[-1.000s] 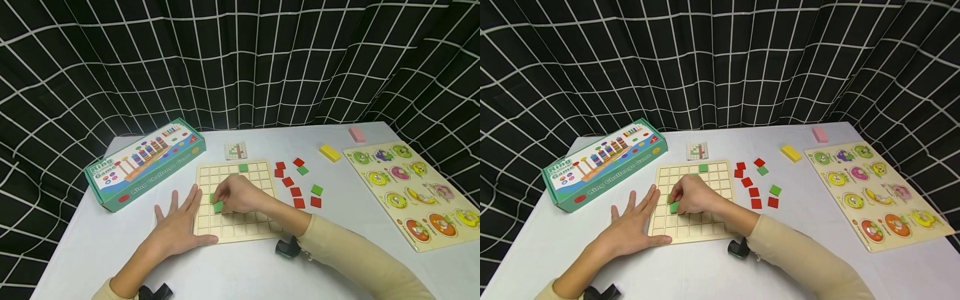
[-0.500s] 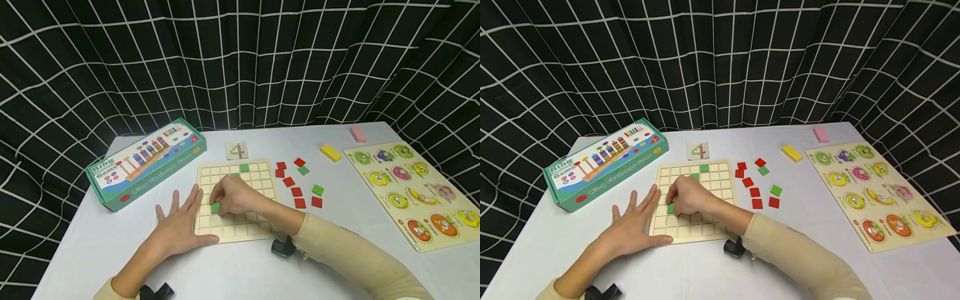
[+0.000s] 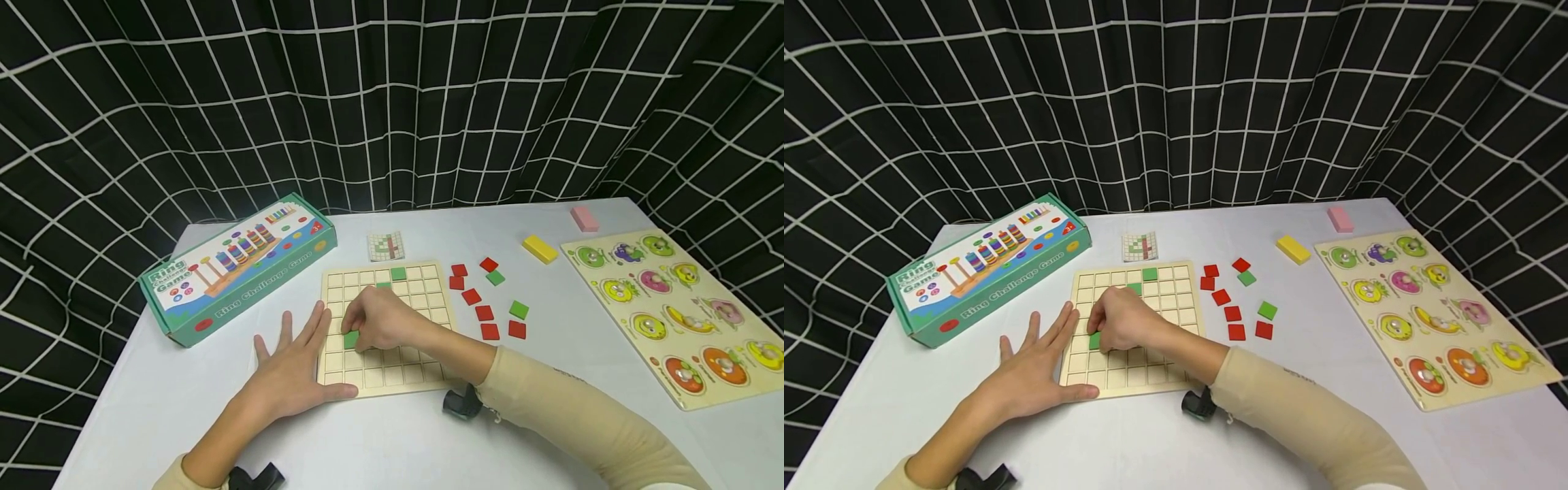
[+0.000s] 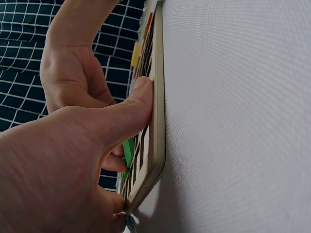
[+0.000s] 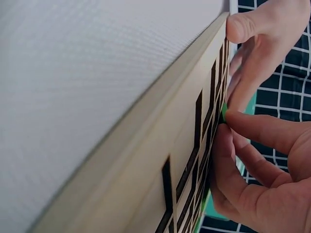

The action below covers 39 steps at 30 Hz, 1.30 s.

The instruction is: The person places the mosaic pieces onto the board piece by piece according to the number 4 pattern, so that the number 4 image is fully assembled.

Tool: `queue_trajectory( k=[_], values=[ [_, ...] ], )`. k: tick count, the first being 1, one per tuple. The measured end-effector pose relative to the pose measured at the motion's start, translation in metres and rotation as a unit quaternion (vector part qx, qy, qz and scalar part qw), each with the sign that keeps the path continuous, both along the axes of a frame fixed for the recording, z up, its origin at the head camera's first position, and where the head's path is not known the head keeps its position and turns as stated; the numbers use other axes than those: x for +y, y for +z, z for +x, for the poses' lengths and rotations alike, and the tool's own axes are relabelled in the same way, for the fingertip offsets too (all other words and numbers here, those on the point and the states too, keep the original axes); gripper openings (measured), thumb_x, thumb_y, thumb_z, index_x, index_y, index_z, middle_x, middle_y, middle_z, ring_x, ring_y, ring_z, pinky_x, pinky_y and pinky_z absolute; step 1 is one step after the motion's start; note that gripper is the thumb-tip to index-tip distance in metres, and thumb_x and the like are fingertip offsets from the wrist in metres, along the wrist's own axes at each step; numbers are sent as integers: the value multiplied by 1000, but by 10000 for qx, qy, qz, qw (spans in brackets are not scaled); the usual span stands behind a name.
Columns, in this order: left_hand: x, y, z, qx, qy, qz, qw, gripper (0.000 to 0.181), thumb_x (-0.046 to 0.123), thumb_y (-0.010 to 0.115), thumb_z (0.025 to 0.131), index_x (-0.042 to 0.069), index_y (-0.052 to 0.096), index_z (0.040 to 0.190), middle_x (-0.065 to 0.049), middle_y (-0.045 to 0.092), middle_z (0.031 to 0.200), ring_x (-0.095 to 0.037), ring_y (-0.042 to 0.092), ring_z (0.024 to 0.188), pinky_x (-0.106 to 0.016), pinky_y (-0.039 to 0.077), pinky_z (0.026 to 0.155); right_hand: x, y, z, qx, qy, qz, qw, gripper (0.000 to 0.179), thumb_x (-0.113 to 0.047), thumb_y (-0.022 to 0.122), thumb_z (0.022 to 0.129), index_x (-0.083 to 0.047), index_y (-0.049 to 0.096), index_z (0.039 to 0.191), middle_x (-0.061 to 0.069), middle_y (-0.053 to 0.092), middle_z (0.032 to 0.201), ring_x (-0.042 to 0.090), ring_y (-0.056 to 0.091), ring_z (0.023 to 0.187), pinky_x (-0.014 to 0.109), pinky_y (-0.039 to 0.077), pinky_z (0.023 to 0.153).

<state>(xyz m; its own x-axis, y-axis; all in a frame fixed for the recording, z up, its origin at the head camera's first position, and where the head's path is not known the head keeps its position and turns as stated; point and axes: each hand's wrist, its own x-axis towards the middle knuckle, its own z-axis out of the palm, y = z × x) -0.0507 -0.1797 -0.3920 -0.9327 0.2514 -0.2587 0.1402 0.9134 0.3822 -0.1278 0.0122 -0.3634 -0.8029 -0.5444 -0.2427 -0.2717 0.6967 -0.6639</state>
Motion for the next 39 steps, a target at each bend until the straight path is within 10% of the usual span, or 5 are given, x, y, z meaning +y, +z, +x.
queue_trajectory(
  k=[39],
  values=[
    [1,0,1,15,10,15,10000,132,84,72,72,13,15,168,-2,4,177,-57,-1,156,-92,-1,104,53,13,-9,-157,-28,-1061,9942,23,-2,83,84,-10,81,105,5,79,103,12,71,88,30,57,85]
  ],
)
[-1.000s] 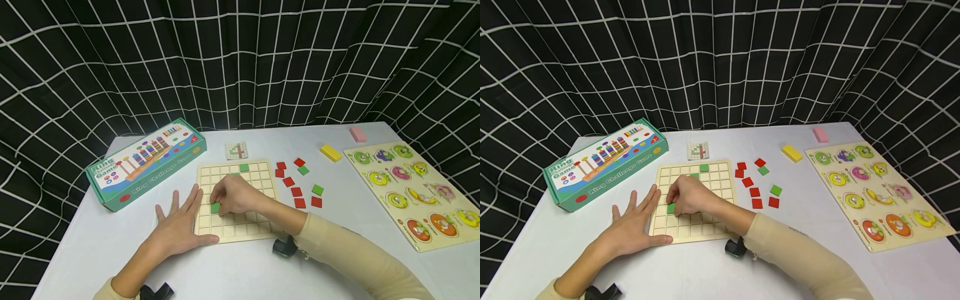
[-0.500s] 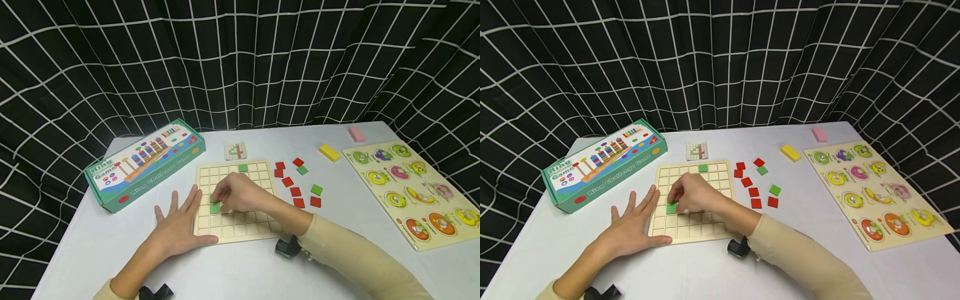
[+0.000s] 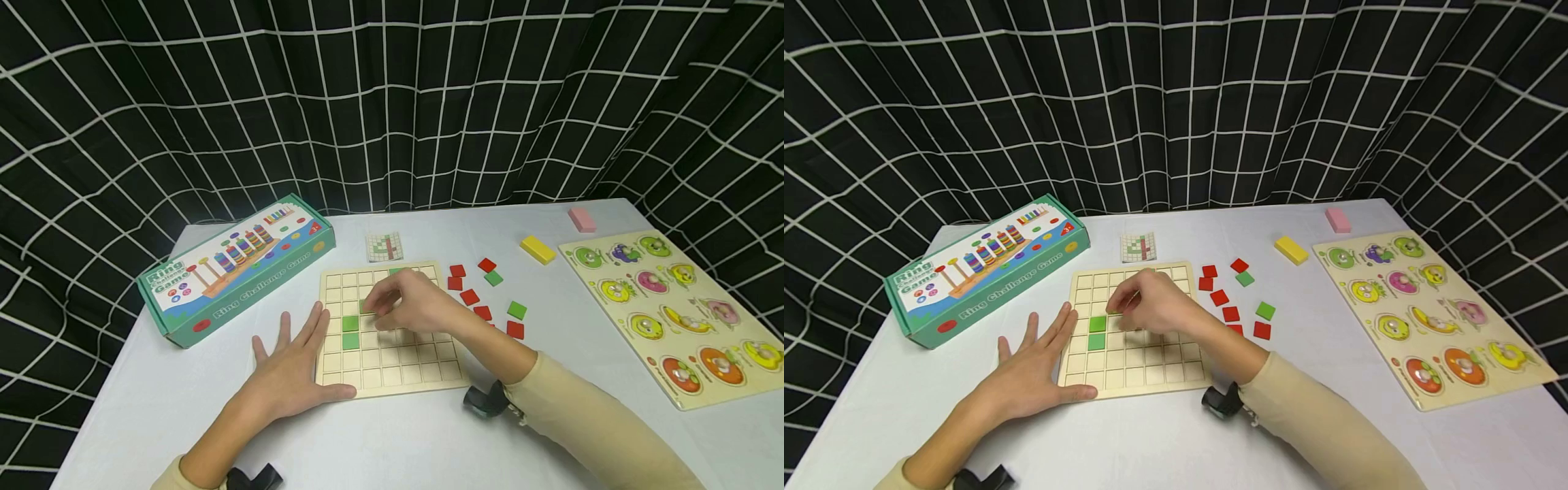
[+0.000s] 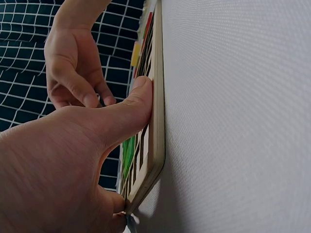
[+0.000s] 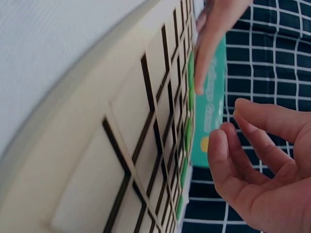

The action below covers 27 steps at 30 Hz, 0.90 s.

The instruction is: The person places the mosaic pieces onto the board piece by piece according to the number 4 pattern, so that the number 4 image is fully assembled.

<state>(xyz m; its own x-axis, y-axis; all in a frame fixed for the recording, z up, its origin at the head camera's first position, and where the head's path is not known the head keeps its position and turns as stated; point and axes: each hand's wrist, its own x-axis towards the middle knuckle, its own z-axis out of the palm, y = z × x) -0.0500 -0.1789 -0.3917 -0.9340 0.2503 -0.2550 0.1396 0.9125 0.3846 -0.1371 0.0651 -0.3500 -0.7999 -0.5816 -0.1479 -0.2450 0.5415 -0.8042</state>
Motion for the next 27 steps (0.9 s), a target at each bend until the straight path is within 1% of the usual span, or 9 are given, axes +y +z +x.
queue_trajectory(
  k=[7,14,19,22,27],
  values=[
    [0,0,0,-8,29,52,10000,133,83,73,71,13,15,168,-2,4,177,-57,-1,157,-92,-2,104,25,4,-3,135,-98,-201,9997,24,-1,78,85,-10,80,107,8,78,102,16,69,89,34,56,83],
    [1,-1,0,-46,58,51,10000,133,83,73,71,13,15,168,-1,3,177,-57,-2,157,-91,-2,104,52,9,-6,80,-187,-151,9997,24,-1,76,87,-10,80,109,11,77,106,20,69,94,35,58,84],
    [1,-2,-1,-37,59,36,10000,133,83,74,71,14,15,168,-1,3,177,-56,-2,157,-91,-3,104,69,10,-8,85,-151,-217,9996,24,0,75,89,-9,79,110,12,77,108,21,69,96,36,58,86],
    [1,-2,-1,-32,53,34,10000,133,83,74,71,14,15,169,0,3,177,-56,-2,157,-91,-3,105,79,9,-9,99,-147,-227,9996,23,0,76,89,-9,79,110,13,76,110,22,69,97,36,59,90],
    [1,-2,-1,-29,41,17,10000,133,82,74,71,14,15,169,0,2,177,-56,-2,157,-91,-2,105,97,6,-12,87,-326,-192,9992,22,-2,78,90,-7,79,111,15,75,110,24,66,98,33,59,90]
  ],
)
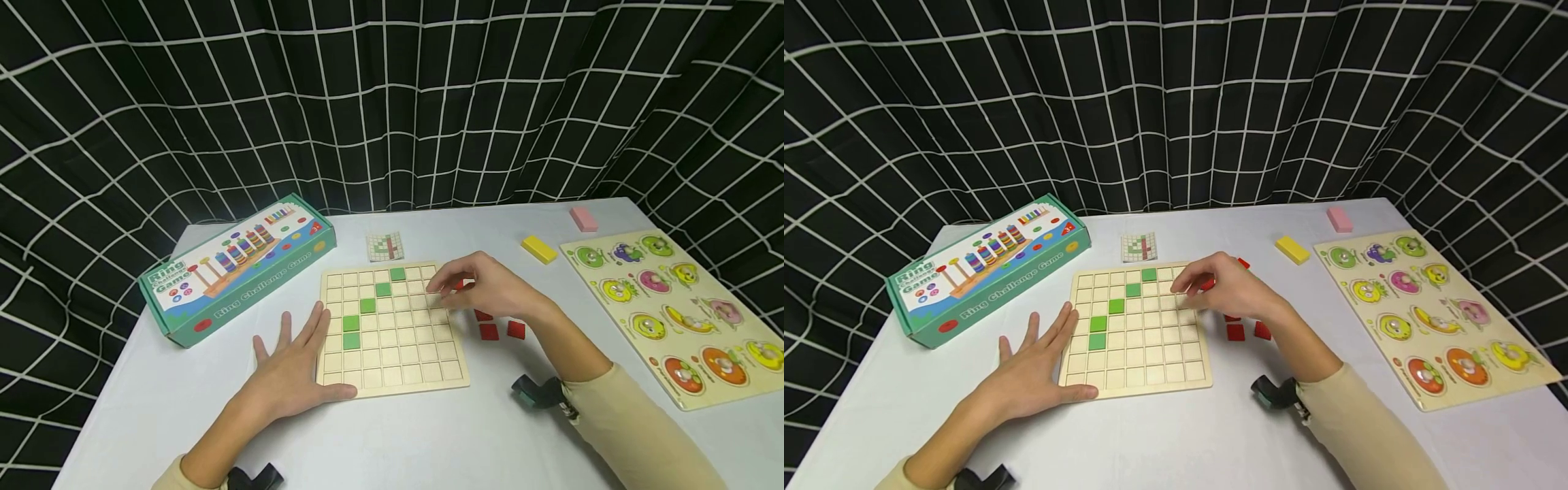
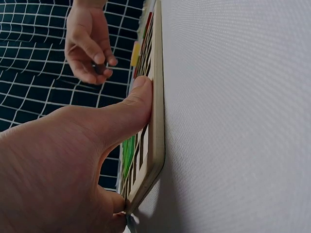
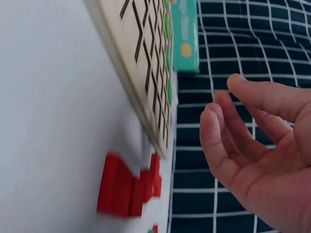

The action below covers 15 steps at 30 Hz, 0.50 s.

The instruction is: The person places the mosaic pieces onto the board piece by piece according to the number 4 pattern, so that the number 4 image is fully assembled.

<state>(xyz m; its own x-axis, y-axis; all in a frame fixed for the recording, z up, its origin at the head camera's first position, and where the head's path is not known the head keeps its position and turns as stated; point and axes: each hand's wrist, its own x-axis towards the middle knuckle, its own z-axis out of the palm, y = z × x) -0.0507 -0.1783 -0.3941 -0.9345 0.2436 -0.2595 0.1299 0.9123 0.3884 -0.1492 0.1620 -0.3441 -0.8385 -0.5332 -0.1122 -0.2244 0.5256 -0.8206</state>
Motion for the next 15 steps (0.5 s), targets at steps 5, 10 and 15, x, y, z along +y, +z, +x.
queue_trajectory(
  k=[5,10,15],
  values=[
    [0,1,0,-10,3,20,10000,132,82,74,71,14,15,168,0,2,177,-56,-3,157,-91,-3,105,19,-1,-2,-62,-110,80,9999,22,1,76,90,-6,79,111,16,74,111,26,65,101,28,59,85],
    [0,1,0,-25,15,43,10000,133,82,74,71,14,15,169,0,2,177,-56,-3,157,-91,-3,105,37,1,-3,-102,-23,204,9997,20,3,76,89,-5,78,108,16,74,106,26,66,100,27,60,84],
    [0,0,0,-39,18,47,10000,133,82,74,71,14,14,169,0,2,177,-56,-4,157,-91,-4,105,58,2,-8,-80,190,428,9989,19,1,76,90,-7,79,107,12,76,105,26,64,99,27,59,84]
  ],
)
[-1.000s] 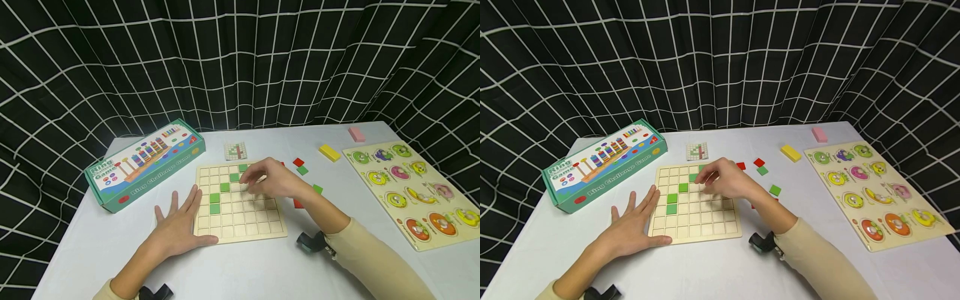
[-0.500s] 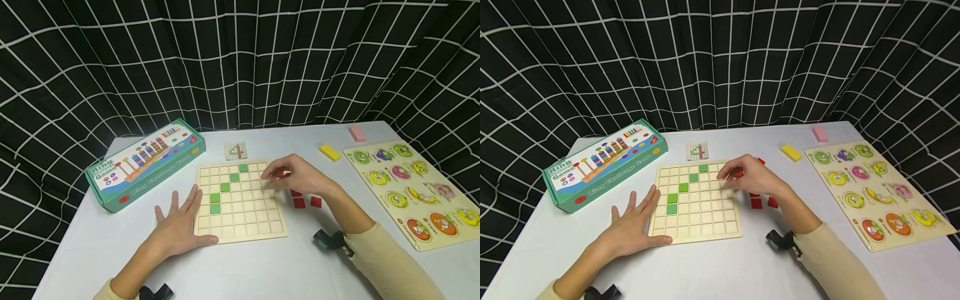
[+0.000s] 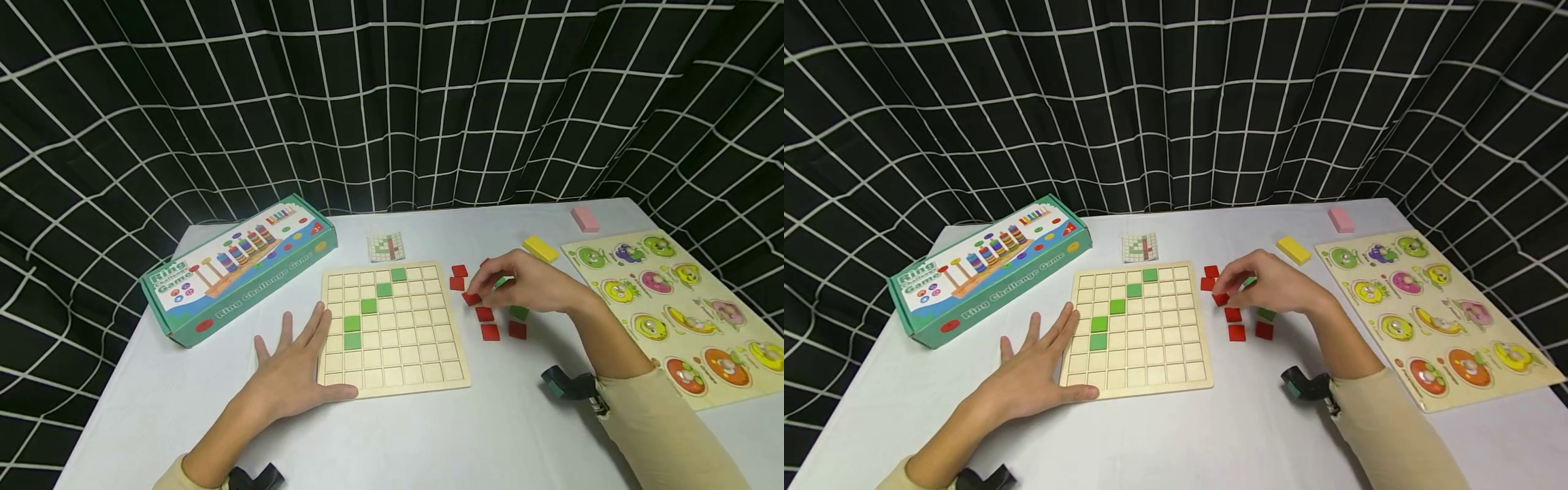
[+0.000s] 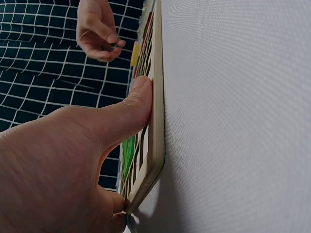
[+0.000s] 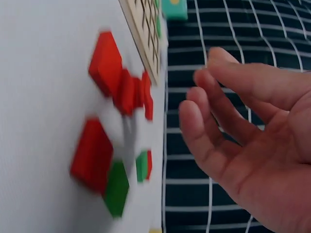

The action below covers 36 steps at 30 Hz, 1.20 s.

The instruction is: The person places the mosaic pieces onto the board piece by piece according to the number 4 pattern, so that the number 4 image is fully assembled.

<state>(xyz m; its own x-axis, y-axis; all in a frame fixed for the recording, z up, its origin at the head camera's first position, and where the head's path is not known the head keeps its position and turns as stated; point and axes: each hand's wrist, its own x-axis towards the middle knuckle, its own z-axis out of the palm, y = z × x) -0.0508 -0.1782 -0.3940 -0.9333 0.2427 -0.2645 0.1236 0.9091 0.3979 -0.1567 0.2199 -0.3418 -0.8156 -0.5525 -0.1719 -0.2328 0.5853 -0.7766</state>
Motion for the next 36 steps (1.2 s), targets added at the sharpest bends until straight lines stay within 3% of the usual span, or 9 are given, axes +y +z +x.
queue_trajectory(
  k=[9,19,28,36],
  values=[
    [-1,-2,-2,-49,25,-53,10000,134,83,74,71,15,14,169,1,0,177,-55,-5,157,-91,-4,105,35,-8,-11,-355,65,327,9988,21,-1,78,88,-11,80,107,10,73,109,29,61,103,29,57,85],
    [-1,-1,-1,-50,17,-31,10000,134,83,74,70,15,14,169,-1,2,177,-56,-4,157,-91,-3,105,53,-17,-15,-704,307,769,9941,31,1,76,85,-16,78,110,4,73,115,28,60,110,31,55,88],
    [-1,0,-1,-48,24,-1,10000,134,83,74,70,15,14,169,0,1,177,-55,-5,157,-90,-4,106,58,-23,-17,-628,492,716,9942,37,7,75,81,-17,78,108,6,70,111,29,55,104,30,50,83],
    [-1,1,-1,-72,16,-18,10000,134,83,75,70,15,14,169,0,2,177,-55,-5,157,-90,-4,106,55,-26,-16,-498,638,873,9929,38,8,76,78,-20,77,104,4,68,107,28,55,103,33,51,86]
  ],
)
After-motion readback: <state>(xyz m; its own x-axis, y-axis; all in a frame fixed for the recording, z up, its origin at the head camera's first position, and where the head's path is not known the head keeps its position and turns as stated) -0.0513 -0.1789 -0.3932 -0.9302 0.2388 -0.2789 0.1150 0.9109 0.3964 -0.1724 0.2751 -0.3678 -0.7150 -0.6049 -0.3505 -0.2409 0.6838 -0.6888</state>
